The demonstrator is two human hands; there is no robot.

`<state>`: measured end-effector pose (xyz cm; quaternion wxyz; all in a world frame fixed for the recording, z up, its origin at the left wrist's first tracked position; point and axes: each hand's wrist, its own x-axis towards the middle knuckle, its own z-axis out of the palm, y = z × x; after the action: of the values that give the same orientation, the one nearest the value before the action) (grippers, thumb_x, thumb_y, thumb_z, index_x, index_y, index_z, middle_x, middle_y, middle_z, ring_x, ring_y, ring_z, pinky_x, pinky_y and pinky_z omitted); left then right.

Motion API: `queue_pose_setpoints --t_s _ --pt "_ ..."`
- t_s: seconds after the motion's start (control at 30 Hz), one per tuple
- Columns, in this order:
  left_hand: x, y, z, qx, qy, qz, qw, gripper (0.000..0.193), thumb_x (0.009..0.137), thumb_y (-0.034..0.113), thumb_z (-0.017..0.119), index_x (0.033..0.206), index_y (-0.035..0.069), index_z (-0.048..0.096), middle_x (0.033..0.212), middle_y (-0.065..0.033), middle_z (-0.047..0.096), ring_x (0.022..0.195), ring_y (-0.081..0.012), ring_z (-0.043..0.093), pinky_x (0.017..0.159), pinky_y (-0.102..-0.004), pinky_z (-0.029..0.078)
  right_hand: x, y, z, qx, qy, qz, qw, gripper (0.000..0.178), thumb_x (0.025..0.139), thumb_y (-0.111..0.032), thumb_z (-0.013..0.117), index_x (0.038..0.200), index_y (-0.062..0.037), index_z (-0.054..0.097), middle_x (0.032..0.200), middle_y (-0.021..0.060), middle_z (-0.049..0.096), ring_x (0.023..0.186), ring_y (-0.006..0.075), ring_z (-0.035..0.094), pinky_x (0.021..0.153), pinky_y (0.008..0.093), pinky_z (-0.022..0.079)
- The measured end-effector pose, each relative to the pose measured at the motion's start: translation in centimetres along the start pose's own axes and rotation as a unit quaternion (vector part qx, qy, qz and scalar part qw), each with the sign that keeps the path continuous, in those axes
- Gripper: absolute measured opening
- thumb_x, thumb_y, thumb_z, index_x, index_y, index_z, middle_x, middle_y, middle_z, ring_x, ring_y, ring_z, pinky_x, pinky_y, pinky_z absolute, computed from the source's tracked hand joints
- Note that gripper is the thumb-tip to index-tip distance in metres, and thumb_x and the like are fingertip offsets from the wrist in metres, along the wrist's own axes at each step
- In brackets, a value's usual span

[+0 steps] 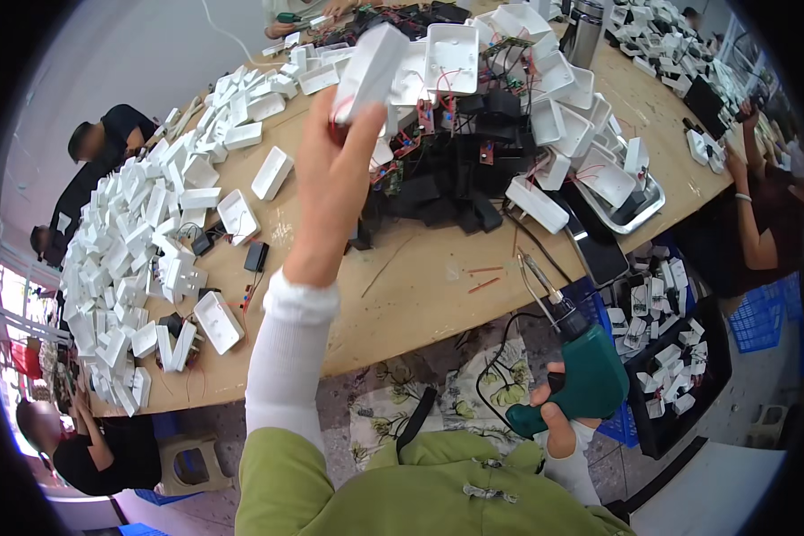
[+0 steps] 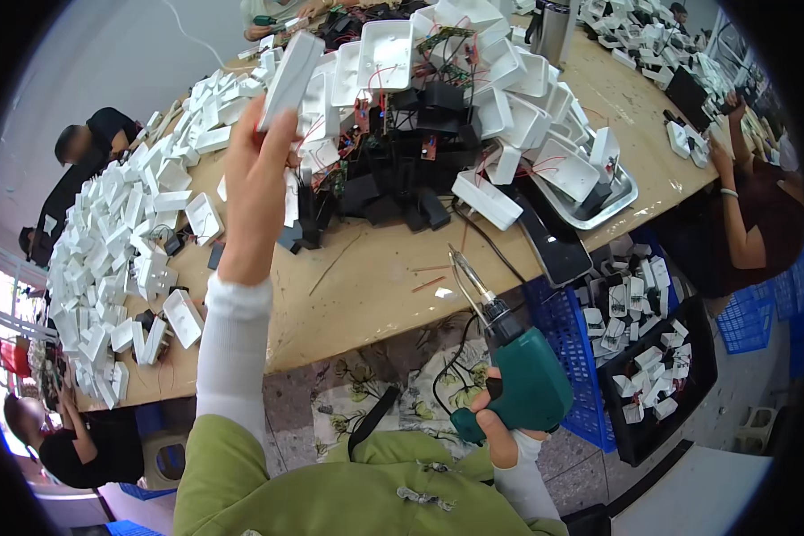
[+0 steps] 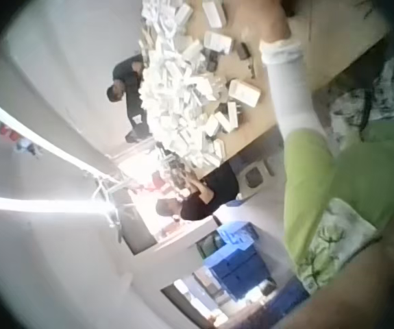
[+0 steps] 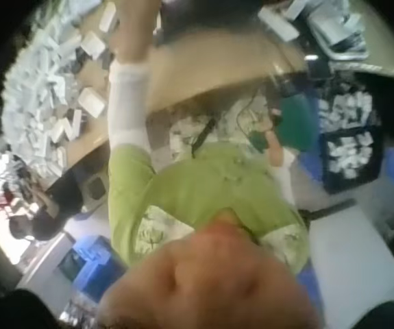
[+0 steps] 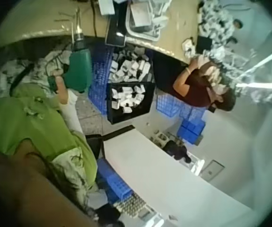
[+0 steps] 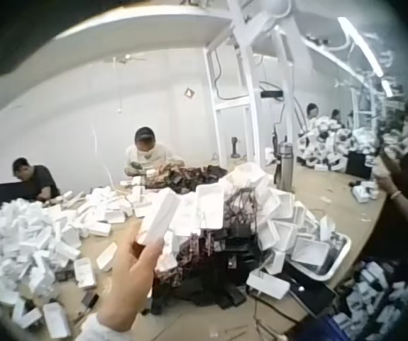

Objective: Soldering internal wiring and components into plastic device housings using a soldering gun.

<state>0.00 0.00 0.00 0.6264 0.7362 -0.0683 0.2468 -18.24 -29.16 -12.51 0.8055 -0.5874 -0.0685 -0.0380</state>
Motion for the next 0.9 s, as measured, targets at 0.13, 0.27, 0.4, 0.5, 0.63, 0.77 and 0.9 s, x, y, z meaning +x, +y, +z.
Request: queue_pose_setpoints --t_s 0.13,0.27,0.4,0.5,0.63,0.77,0.9 --pt "5.9 -5.4 1.9 0.214 0.080 0.026 0.973 0.061 0.081 0.048 0.060 0.112 -0.003 0.048 0.116 -0.0206 0.050 0.111 -0.0342 0.046 0.091 -0.0432 0.036 0.2 -1.1 -1.3 0.001 0.033 0.002 0.999 0.045 0.079 -0.004 0.064 0.121 0.0010 0.048 0.111 0.0136 0.057 0.077 0.0159 0.059 0.068 0.0314 0.049" --pt "7.6 -7.2 2.6 0.394 0.096 0.015 0.914 0.068 0.079 0.050 0.058 0.115 -0.007 0.044 0.118 -0.0242 0.047 0.113 -0.0397 0.043 0.093 -0.0480 0.034 -0.1 -0.4 -1.3 -0.026 0.015 0.001 1.000 0.044 0.079 -0.002 0.063 0.120 0.0018 0.048 0.112 0.0138 0.056 0.076 0.0153 0.058 0.068 0.0303 0.049" --pt "6.3 -5.4 1.5 0.319 0.077 0.076 0.942 0.080 0.079 0.053 0.059 0.124 -0.010 0.037 0.126 -0.0282 0.042 0.121 -0.0417 0.037 0.099 -0.0489 0.028 0.1 -0.9 -0.4 0.003 0.026 0.015 1.000 0.044 0.079 -0.002 0.062 0.121 0.0019 0.047 0.114 0.0141 0.055 0.076 0.0154 0.058 0.068 0.0302 0.049" --pt "4.5 -5.7 -1.3 0.355 0.106 0.124 0.920 0.083 0.081 0.052 0.057 0.128 -0.012 0.033 0.130 -0.0303 0.038 0.123 -0.0428 0.034 0.102 -0.0467 0.027 0.4 -0.3 -0.5 -0.006 -0.003 0.013 1.000 0.045 0.080 -0.003 0.062 0.121 0.0028 0.046 0.113 0.0144 0.055 0.076 0.0157 0.058 0.067 0.0302 0.050" --pt "3.6 -4.6 -8.8 0.436 0.100 0.152 0.881 0.066 0.082 0.042 0.060 0.121 -0.010 0.044 0.118 -0.0309 0.050 0.112 -0.0420 0.046 0.095 -0.0440 0.037 0.3 -0.7 1.0 0.023 -0.003 0.014 1.000 0.047 0.084 -0.007 0.061 0.125 0.0057 0.039 0.100 0.0141 0.057 0.078 0.0167 0.055 0.066 0.0336 0.047" --pt "2.1 -5.8 -18.3 0.557 0.100 0.055 0.822 0.041 0.081 0.027 0.058 0.110 -0.001 0.058 0.102 -0.0239 0.061 0.097 -0.0387 0.056 0.084 -0.0422 0.044 0.6 -0.3 0.9 0.003 -0.057 0.039 0.998 0.046 0.086 -0.010 0.059 0.124 0.0056 0.039 0.091 0.0112 0.056 0.074 0.0153 0.051 0.069 0.0314 0.045" --pt "1.2 -8.2 -21.7 0.589 -0.001 -0.107 0.801 0.026 0.080 0.019 0.054 0.099 0.004 0.064 0.093 -0.0195 0.064 0.090 -0.0370 0.060 0.080 -0.0428 0.046 1.3 0.2 1.6 -0.019 -0.072 0.057 0.996 0.047 0.085 -0.010 0.060 0.124 0.0057 0.039 0.088 0.0104 0.056 0.073 0.0157 0.051 0.069 0.0310 0.045"
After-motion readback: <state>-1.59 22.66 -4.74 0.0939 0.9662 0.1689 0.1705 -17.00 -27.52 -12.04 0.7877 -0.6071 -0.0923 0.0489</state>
